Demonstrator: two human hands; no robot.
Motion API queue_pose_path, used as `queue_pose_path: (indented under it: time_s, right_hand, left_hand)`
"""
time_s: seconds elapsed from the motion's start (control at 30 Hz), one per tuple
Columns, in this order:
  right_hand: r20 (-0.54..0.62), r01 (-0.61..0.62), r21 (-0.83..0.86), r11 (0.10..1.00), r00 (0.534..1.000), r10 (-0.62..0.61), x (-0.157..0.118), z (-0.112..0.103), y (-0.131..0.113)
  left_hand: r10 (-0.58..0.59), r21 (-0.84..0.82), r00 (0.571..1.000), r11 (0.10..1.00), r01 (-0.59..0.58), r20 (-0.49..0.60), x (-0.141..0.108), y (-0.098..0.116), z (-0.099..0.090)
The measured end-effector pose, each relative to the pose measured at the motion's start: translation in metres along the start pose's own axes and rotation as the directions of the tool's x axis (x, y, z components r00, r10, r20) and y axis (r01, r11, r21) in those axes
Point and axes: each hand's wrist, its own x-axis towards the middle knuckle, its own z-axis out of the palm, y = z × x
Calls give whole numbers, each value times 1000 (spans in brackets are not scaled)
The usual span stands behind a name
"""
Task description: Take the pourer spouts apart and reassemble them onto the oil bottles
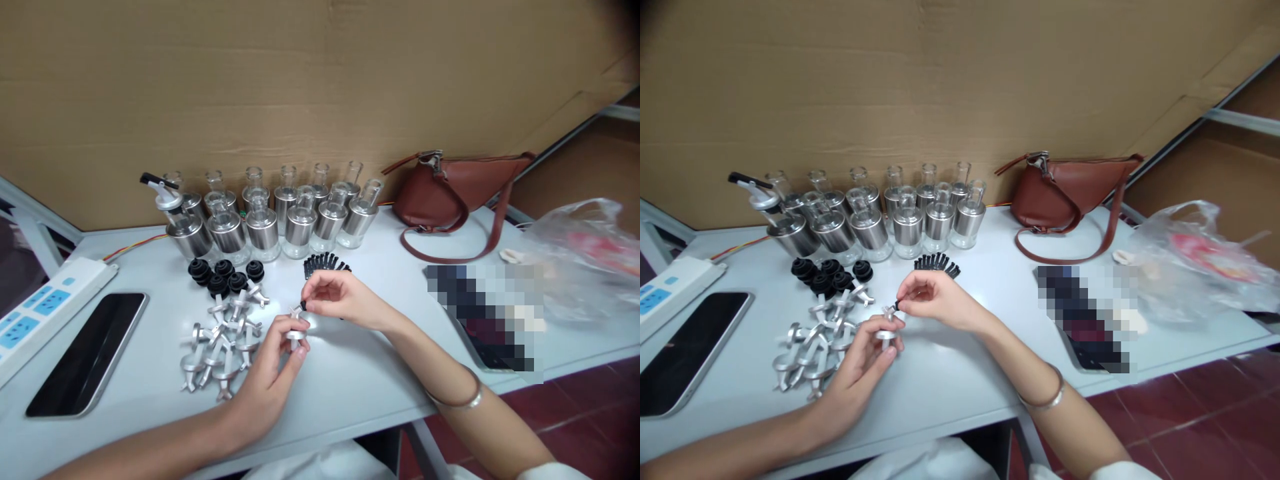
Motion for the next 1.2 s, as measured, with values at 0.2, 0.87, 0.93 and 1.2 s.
queue_pose_path:
  time_s: [0.2, 0.87, 0.93, 1.2]
  right_hand:
    - [-9, 9, 26, 1000, 1000, -9, -1, 1, 1]
    - [-30, 132, 10, 991, 991, -131, -2, 3, -1]
    - [-6, 131, -9, 991, 991, -131, -3, 2, 0]
    - [17, 191, -79, 978, 982, -190, -2, 1, -2]
  left_hand:
    - [-10, -1, 1000, 1000, 10, 7, 0, 1, -1]
    - [71, -7, 997, 997, -71, 41, -4, -3, -2]
    - [61, 4, 997, 998, -61, 42, -4, -4, -2]
    - [84, -9, 995, 996, -83, 56, -4, -3, -2]
